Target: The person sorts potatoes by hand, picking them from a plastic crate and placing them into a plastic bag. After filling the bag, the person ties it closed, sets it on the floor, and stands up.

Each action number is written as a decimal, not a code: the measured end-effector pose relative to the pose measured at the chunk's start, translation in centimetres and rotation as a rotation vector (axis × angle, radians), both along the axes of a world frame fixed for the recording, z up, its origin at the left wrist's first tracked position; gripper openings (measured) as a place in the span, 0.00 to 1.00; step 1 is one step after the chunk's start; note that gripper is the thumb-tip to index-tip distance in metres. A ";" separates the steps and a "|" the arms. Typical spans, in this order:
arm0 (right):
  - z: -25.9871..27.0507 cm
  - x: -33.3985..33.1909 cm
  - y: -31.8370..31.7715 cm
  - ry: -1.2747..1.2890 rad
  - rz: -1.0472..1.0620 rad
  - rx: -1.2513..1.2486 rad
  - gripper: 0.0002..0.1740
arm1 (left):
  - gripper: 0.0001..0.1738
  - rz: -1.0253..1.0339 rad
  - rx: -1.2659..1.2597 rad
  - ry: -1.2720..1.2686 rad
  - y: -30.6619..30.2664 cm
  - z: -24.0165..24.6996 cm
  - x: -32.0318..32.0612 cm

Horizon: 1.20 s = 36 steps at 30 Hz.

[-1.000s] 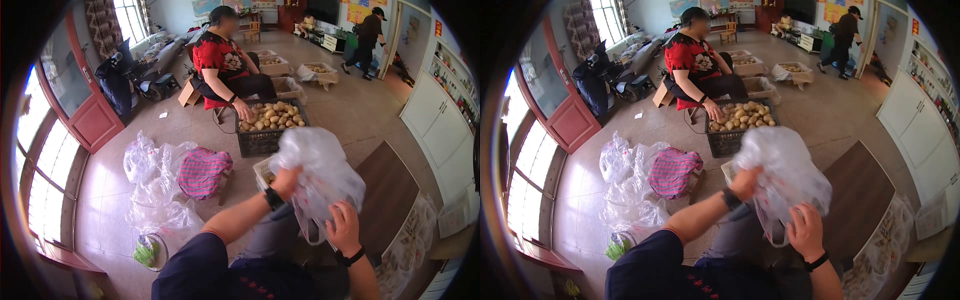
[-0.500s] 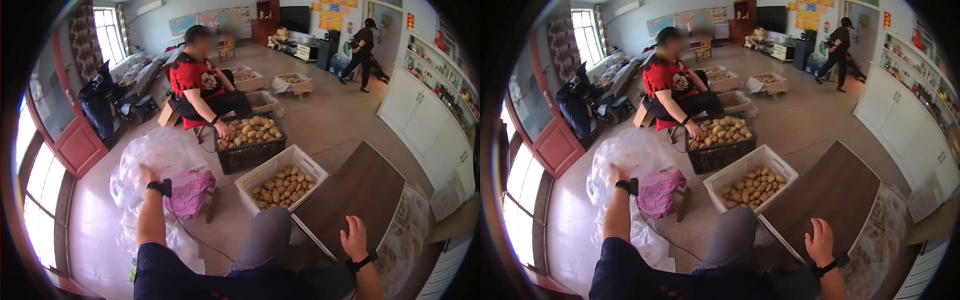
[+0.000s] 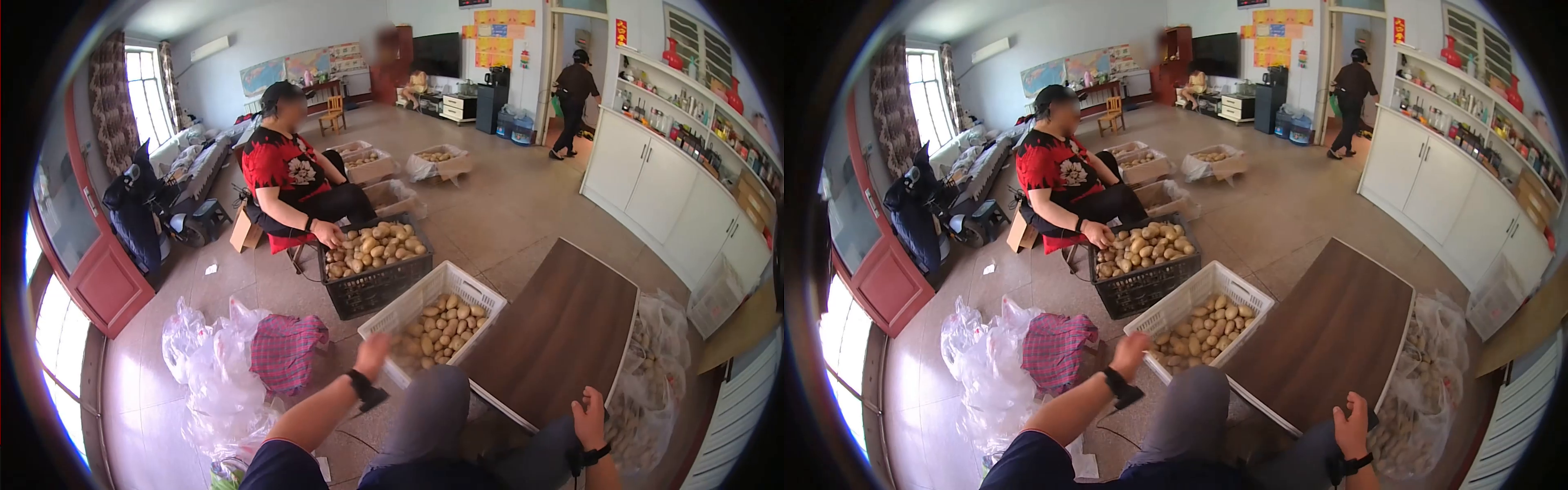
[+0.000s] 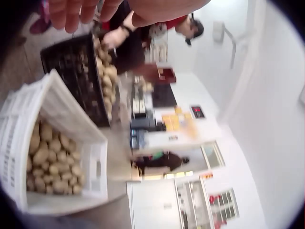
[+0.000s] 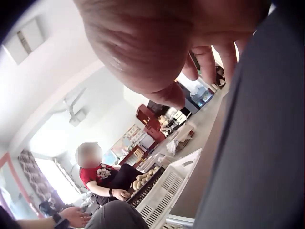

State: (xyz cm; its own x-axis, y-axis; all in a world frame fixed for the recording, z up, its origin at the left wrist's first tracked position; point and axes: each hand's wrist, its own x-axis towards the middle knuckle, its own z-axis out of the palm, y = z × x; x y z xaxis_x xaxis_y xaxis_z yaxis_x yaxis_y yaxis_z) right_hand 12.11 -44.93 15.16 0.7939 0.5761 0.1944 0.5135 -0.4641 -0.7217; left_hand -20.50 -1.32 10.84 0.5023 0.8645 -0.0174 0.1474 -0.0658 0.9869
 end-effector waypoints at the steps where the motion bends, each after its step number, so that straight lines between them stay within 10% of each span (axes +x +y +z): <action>1: -0.6 0.3 -0.8 0.001 -0.008 0.003 0.27 | 0.14 -0.204 0.156 0.036 -2.3 1.5 2.5; 9: -1.4 -0.2 -5.1 0.270 -0.236 0.097 0.24 | 0.17 -0.921 0.653 0.218 -11.3 3.9 12.9; 18: -2.2 0.6 -6.7 0.107 -0.285 -0.214 0.29 | 0.17 -0.914 0.716 0.484 -7.3 3.0 16.1; 36: 2.9 5.7 -3.9 0.561 -0.247 -0.461 0.31 | 0.12 -1.169 0.332 0.651 -7.2 4.9 21.7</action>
